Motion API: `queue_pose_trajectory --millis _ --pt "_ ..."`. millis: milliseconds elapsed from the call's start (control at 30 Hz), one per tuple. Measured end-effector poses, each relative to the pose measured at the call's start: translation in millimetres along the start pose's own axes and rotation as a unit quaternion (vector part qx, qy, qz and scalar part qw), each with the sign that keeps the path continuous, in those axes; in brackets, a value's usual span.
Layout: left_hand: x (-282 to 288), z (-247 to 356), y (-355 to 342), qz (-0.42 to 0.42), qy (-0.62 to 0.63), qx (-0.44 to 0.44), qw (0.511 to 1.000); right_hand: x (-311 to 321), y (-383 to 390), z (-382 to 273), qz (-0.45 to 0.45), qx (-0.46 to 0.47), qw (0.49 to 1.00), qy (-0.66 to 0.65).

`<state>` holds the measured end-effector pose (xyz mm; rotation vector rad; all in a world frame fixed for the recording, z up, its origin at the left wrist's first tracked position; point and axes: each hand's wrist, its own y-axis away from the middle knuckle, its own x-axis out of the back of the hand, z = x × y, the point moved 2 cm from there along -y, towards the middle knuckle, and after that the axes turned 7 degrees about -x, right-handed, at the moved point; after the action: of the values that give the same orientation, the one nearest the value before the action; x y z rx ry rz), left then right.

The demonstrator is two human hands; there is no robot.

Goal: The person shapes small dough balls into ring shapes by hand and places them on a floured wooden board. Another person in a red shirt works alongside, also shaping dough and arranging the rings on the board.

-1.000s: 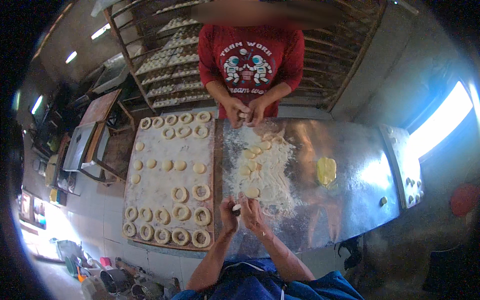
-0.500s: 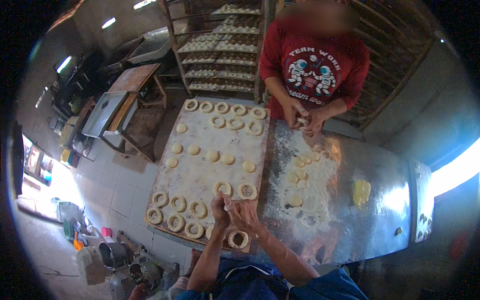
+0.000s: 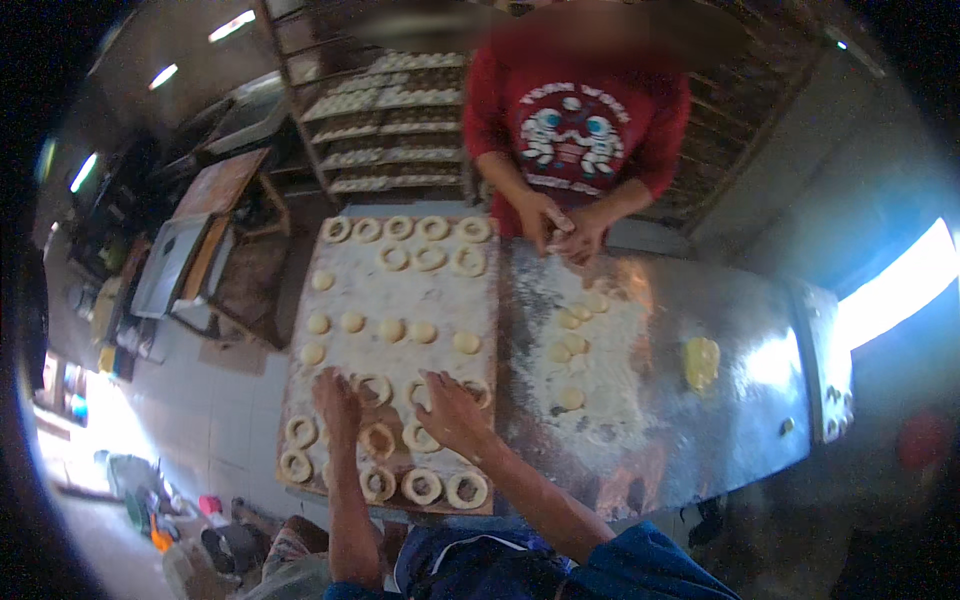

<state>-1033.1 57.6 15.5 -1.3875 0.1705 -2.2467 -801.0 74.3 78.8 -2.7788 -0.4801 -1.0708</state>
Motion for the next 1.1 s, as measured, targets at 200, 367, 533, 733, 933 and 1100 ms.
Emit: queue_pose_trajectory --millis 200,367,533,733,933,1100 --pt "-4.6 122.4 22.7 0.001 0.187 -0.06 0.98 98.2 69.9 162.1 0.125 -0.089 0.959 0.24" --pt "-54.5 230.5 82.0 -0.181 0.397 -0.083 0.896 134.5 88.9 201.0 0.083 -0.038 0.981 0.171" --pt "-104.6 280.9 146.4 -0.257 0.453 -0.005 0.854 156.2 111.3 169.4 0.074 -0.211 0.949 -0.222" --pt "-108.4 298.1 166.1 -0.281 0.584 0.126 0.751 165.0 130.5 180.2 0.066 -0.154 0.946 -0.279" --pt "-121.6 313.8 196.1 -0.171 0.679 0.167 0.694 181.8 141.2 186.4 -0.03 -0.073 0.968 -0.237" --pt "-114.4 320.7 198.0 -0.266 0.759 0.206 0.557 174.6 145.7 204.0 -0.121 -0.159 0.812 -0.549"
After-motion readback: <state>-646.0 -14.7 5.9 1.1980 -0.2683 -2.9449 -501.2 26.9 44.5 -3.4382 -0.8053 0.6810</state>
